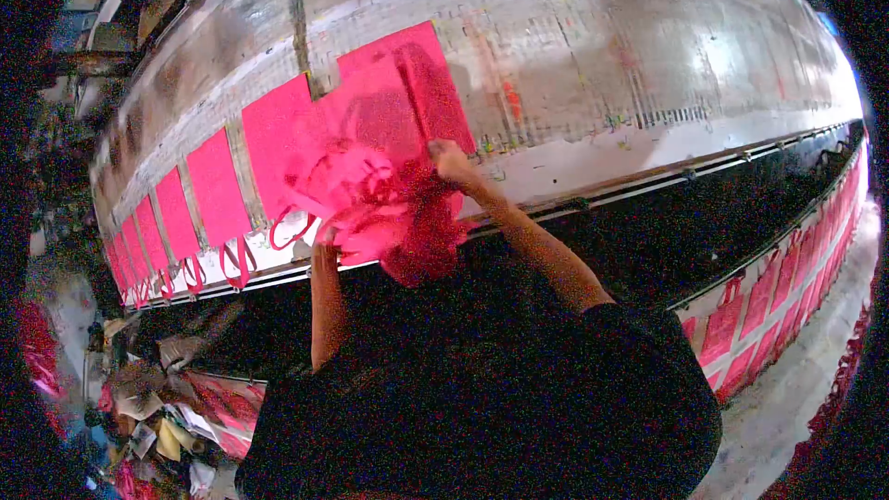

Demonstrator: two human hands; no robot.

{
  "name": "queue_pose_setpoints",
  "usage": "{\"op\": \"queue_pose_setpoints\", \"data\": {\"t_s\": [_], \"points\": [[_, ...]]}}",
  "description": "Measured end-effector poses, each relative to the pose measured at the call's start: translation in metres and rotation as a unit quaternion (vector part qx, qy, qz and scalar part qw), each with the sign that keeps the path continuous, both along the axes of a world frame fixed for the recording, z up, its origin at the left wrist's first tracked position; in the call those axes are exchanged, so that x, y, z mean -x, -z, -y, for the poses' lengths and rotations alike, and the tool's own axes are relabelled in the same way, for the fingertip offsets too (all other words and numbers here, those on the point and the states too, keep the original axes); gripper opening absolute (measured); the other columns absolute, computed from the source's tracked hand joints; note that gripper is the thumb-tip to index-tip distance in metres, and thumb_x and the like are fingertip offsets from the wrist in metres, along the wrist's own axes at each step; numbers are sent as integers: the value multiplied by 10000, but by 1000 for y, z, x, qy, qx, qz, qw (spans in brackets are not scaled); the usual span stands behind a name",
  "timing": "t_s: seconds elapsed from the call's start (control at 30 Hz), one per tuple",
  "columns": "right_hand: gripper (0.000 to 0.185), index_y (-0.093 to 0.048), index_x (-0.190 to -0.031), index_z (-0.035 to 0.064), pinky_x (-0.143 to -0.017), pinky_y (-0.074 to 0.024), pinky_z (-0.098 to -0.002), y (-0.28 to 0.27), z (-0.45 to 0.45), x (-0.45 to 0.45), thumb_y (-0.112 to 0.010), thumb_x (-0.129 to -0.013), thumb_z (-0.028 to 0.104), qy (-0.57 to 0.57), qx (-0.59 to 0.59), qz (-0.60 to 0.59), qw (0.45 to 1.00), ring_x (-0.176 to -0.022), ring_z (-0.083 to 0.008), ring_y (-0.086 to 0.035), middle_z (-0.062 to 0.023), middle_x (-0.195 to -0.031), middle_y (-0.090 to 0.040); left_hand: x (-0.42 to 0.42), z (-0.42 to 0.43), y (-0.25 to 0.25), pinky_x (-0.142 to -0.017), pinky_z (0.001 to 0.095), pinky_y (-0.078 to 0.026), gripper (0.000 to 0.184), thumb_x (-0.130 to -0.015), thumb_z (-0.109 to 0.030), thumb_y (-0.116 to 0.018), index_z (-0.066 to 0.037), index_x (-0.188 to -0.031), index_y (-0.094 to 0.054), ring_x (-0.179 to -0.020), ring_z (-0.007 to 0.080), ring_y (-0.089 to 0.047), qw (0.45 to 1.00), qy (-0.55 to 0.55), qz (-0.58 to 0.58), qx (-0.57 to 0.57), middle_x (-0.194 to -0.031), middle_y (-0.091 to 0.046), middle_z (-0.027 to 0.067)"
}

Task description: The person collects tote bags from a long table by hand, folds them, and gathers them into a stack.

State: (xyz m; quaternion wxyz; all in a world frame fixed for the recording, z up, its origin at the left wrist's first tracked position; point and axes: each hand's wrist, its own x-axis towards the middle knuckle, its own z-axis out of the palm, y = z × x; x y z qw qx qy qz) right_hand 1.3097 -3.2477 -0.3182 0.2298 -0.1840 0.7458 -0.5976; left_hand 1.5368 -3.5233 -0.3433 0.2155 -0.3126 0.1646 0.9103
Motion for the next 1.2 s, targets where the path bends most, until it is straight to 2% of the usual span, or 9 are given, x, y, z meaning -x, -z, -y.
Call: {"op": "queue_pose_setpoints", "data": {"t_s": [0.1, 0.23, 0.4, 0.6, 0.77, 0.83, 1.0, 1.1, 1.2], "points": [[230, -618, -923, -5, -726, -466, -495, -55, -14, 19, -532, -764, 137, -139, -46, -128, 981, -804, -424, -584, -246, -806, -614, 5, -17, -62, -930, 355, -472, 450, -961, -210, -421, 22, -1344, -382, -1104, 266, -554, 880, 123, -80, 451, -1253, -528, 145], [282, -624, -962, -16, -743, -470, -494, -109, -57, 49, -563, -737, 144, -72, -82, -35, 993, -851, -448, -589, -272, -853, -616, 33, -62, -85, -925, 348, -463, 444, -938, -216, -467, 23, -1309, -419, -1083, 245, -555, 906, 5, -29, 423, -1209, -546, 128], [232, -633, -957, -32, -677, -496, -330, -182, -191, 145, -596, -761, 87, -5, -16, 6, 1000, -729, -185, -632, -157, -831, -668, 102, -162, -82, -918, 338, -452, 437, -909, -222, -524, 24, -1265, -466, -1057, 219, -556, 898, -107, -36, 426, -1155, -568, 107], [168, -672, -817, -50, -561, -482, -303, -16, -284, 266, -643, -788, 113, 125, 28, 63, 990, -629, -125, -611, -83, -656, -650, 267, -337, -245, -933, 332, -419, 405, -847, -201, -633, 25, -1173, -550, -1093, 198, -525, 824, -45, -257, 502, -1141, -571, 98], [244, -696, -750, -2, -509, -475, -362, 69, -296, 275, -738, -738, 239, 147, -212, 118, 959, -602, -155, -630, -82, -647, -658, 305, -320, -108, -501, 283, -459, 100, -771, -144, -699, -48, -746, -684, -481, 141, -561, 876, 80, 43, 474, -609, -614, 18], [289, -696, -755, 4, -522, -478, -371, 160, -302, 281, -745, -709, 285, 163, -104, 219, 956, -610, -155, -637, -102, -669, -671, 303, -323, -113, -456, 275, -412, 91, -769, -157, -709, -92, -715, -675, -477, 111, -549, 886, 104, 97, 441, -628, -623, 3], [294, -696, -836, 40, -559, -497, -399, 46, -299, 285, -671, -776, 328, 26, -314, -23, 949, -653, -305, -669, -180, -776, -680, 245, -295, 6, -509, 256, -443, 103, -788, -140, -696, -47, -831, -688, -569, 135, -600, 905, 67, 28, 420, -708, -652, 22], [293, -692, -835, 44, -631, -503, -425, 37, -279, 282, -642, -784, 328, 142, -325, -44, 934, -734, -357, -661, -202, -777, -657, 262, -319, -50, -599, 288, -469, 176, -854, -178, -623, -17, -895, -682, -651, 148, -591, 924, 94, 106, 356, -750, -639, 37], [355, -720, -890, 118, -642, -521, -429, 28, -288, 290, -714, -730, 435, 116, -284, 81, 948, -737, -330, -668, -161, -784, -678, 210, -299, 28, -543, 331, -416, 95, -802, -115, -660, -59, -860, -710, -618, 150, -564, 709, 124, -151, 678, -684, -608, 42]]}}
